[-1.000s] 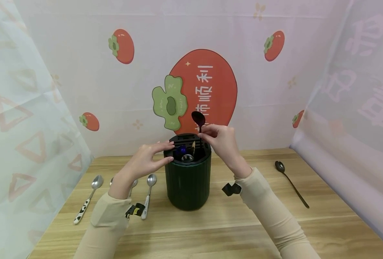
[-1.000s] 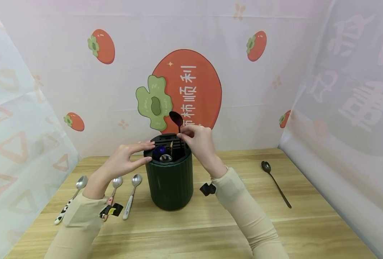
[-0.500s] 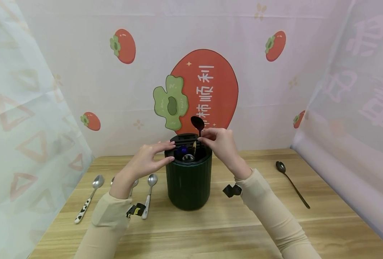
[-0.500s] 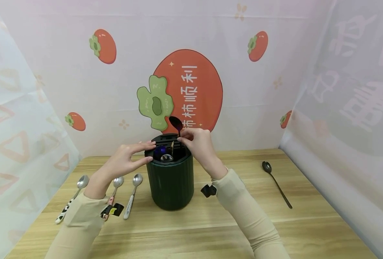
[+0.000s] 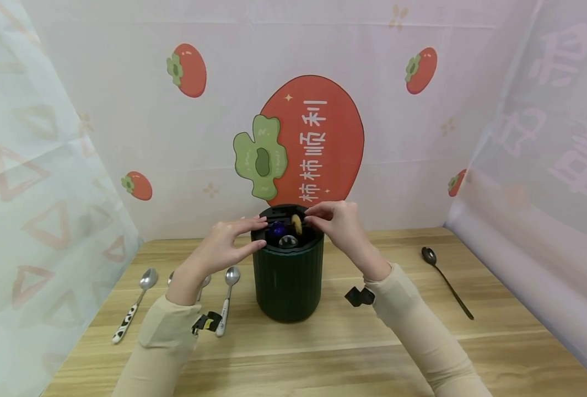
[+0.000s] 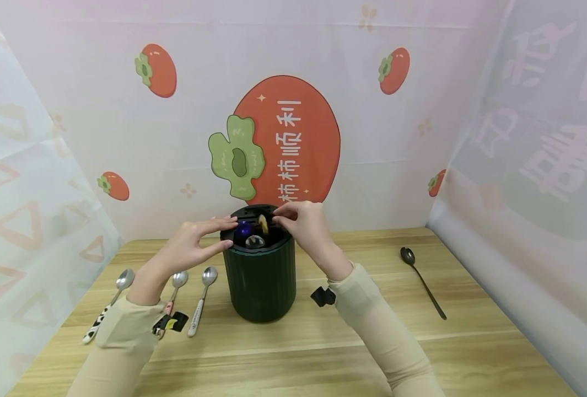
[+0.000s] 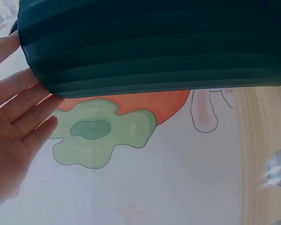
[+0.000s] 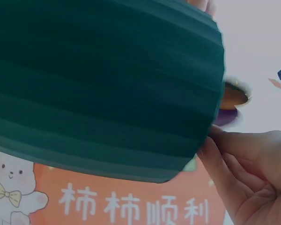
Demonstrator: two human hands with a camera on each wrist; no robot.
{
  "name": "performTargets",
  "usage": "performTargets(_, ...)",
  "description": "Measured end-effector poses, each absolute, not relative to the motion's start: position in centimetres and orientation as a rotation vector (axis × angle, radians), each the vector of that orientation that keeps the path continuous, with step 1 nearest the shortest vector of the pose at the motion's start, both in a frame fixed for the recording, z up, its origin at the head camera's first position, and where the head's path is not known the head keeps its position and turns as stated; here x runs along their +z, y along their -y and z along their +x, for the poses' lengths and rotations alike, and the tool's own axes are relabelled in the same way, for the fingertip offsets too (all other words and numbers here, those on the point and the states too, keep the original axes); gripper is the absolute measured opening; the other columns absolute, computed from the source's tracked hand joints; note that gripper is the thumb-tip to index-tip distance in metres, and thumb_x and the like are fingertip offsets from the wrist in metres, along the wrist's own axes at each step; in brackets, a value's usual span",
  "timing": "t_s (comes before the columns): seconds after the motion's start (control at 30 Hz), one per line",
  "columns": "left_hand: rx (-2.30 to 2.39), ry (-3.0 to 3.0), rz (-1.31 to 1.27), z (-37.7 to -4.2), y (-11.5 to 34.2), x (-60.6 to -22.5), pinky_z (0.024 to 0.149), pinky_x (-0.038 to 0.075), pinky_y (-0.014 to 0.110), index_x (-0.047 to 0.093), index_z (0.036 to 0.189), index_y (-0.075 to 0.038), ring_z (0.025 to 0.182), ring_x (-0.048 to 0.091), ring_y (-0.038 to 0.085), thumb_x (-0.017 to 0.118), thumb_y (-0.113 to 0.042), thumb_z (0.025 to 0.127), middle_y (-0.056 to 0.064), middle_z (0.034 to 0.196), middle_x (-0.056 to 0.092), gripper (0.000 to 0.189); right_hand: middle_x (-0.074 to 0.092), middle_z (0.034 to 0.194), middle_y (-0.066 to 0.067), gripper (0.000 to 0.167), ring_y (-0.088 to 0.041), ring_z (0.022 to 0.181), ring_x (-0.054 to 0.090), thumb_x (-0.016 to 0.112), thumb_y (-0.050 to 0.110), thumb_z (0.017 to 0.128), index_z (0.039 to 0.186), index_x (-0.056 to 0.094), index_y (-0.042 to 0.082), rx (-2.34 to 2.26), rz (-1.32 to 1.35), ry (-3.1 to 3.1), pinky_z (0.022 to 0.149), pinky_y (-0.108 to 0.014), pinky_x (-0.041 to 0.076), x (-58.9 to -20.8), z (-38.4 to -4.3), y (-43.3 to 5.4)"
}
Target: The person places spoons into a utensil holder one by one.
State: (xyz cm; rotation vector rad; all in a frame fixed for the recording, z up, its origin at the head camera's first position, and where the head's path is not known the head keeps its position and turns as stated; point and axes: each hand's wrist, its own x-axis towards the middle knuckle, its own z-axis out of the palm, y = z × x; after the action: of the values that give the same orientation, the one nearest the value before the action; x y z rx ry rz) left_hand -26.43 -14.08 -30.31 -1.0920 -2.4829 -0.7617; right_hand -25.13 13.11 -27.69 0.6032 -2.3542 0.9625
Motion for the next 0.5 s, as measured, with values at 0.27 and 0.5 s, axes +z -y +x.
performTargets(0.27, -0.764, 2.474, -1.098, -26.5, 14.0, -30.4, 0.108, 0.037, 0.044, 0.059, 0.13, -0.014, 0.131, 0.048, 0.022, 0.062, -0.037, 0.091, 0.002, 0.135, 0.057, 0.045, 0.074, 0.082, -0.005, 0.013, -0.012, 0.068, 0.071, 0.073, 0.015, 0.083, 0.093, 0.075, 0.007, 0.965, 0.561, 2.312, 0.062, -0.028, 0.057, -27.2, -24.3, -15.0)
performTargets(0.5, -0.764, 2.475, -1.089, -26.3, 14.0, -30.3, 0.108, 0.037, 0.045, 0.059, 0.13, -0.015, 0.131, 0.048, 0.023, 0.061, -0.037, 0.092, 0.003, 0.136, 0.056, 0.044, 0.074, 0.081, -0.003, 0.01, -0.013, 0.068, 0.07, 0.072, 0.017, 0.085, 0.092, 0.074, 0.01, 0.924, 0.495, 2.325, 0.061, -0.029, 0.057, -27.6, -24.4, -16.7)
